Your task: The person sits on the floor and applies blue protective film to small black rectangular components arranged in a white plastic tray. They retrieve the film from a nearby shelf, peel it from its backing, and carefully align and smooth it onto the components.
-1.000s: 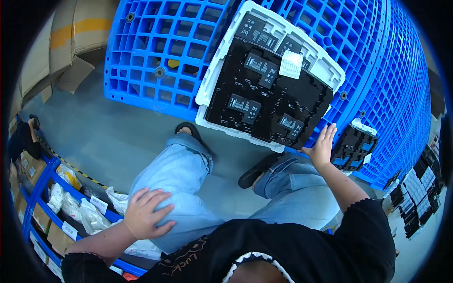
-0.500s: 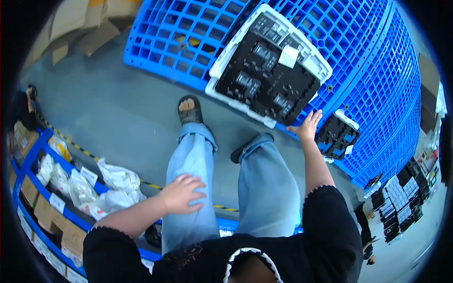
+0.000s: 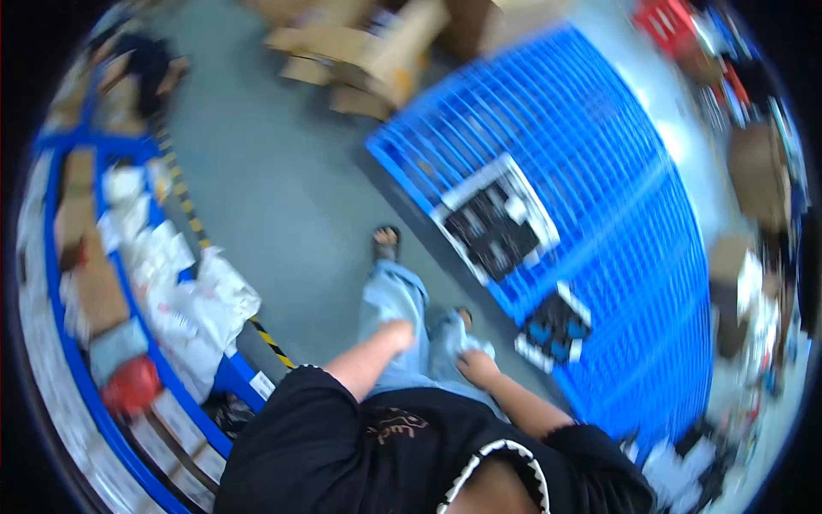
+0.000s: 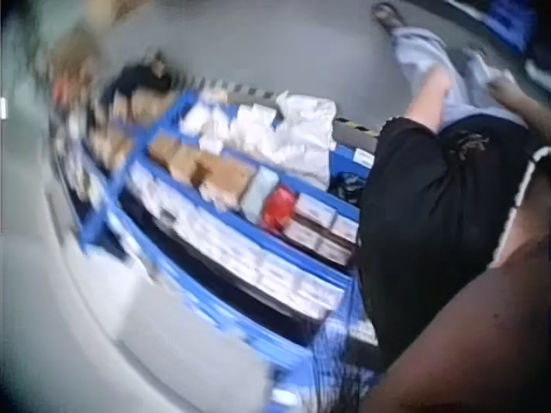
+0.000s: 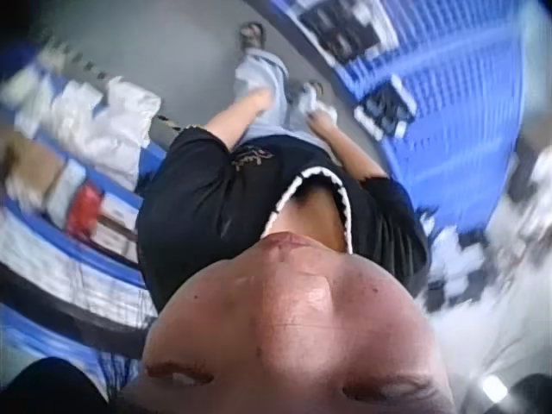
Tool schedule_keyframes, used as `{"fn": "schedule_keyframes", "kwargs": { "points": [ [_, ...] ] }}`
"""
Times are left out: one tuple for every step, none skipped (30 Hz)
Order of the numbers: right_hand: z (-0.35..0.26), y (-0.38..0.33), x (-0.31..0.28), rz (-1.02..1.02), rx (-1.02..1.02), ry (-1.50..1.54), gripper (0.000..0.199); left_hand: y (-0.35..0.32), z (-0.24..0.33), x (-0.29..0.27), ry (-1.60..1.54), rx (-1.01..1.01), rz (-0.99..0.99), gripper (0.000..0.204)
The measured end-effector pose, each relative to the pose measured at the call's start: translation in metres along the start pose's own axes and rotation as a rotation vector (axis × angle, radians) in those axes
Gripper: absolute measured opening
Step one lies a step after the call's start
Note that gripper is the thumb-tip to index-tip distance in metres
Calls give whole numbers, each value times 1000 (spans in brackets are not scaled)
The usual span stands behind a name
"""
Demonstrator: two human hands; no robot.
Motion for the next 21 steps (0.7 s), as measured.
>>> {"fn": "schedule_keyframes", "kwargs": {
  "points": [
    [8, -15, -11, 33, 17, 122, 35, -24, 7, -8, -222, 48, 32, 41],
    [39, -13, -11, 13, -32, 50, 34, -28, 0, 4, -509, 156, 65, 40],
    [78, -12, -14, 79, 24, 66, 38, -36, -11, 6, -590, 241, 211, 36],
    [119, -3, -13, -176, -161, -306, 38, -63, -15, -10, -608, 300, 372, 34],
    [173, -10, -16, -39, -48, -449, 35, -84, -34, -11, -637, 264, 489, 33],
    [216, -18, -27, -54, 88, -567, 30, -105, -56, -4, -662, 227, 589, 33],
    [226, -26, -53, -67, 249, -565, 29, -123, -81, -2, -674, 196, 672, 32],
    [215, -29, -80, -48, 365, -503, 28, -151, -105, 4, -717, 59, 667, 32],
    [208, -27, -106, -14, 464, -454, 27, -178, -131, 13, -755, -66, 653, 32],
    [194, -17, -128, 21, 495, -448, 26, -195, -164, 38, -795, -141, 659, 32],
    [173, -7, -146, 56, 490, -458, 25, -206, -198, 69, -852, -135, 811, 32],
    [154, 1, -163, 98, 484, -467, 24, -236, -216, 79, -895, -257, 812, 34],
    [129, 18, -178, 131, 436, -501, 23, -236, -254, 123, -876, -330, 839, 36],
    [100, 39, -187, 156, 347, -573, 22, -231, -298, 174, -855, -443, 717, 38],
    [81, 45, -198, 204, 277, -654, 21, -263, -302, 165, -849, -610, 609, 39],
    [30, 67, -199, 224, 88, -813, 20, -265, -329, 212, -735, -717, 533, 37],
    [-27, 93, -197, 269, -152, -985, 19, -277, -363, 251, -799, -801, 551, 36],
    [-113, 84, -187, 241, -380, -1109, 15, -299, -363, 269, -862, -870, 534, 36],
    [-105, 132, -190, 118, -338, -949, 17, -298, -374, 249, -929, -856, 566, 36],
    [-143, 157, -178, -13, -70, -410, 21, -316, -388, 246, -1020, -898, 579, 36],
    [-185, 173, -170, 19, 208, 112, 24, -335, -405, 241, -1115, -935, 600, 37]
  ]
}}
Point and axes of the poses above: each hand's wrist, its own y-axis towards the middle knuckle, its own x-axis out of the palm, z = x × y, the point moved 4 cm from there along y, towards the middle knuckle, and after that the axes turned 1 degree about x, right-handed, at the moved point
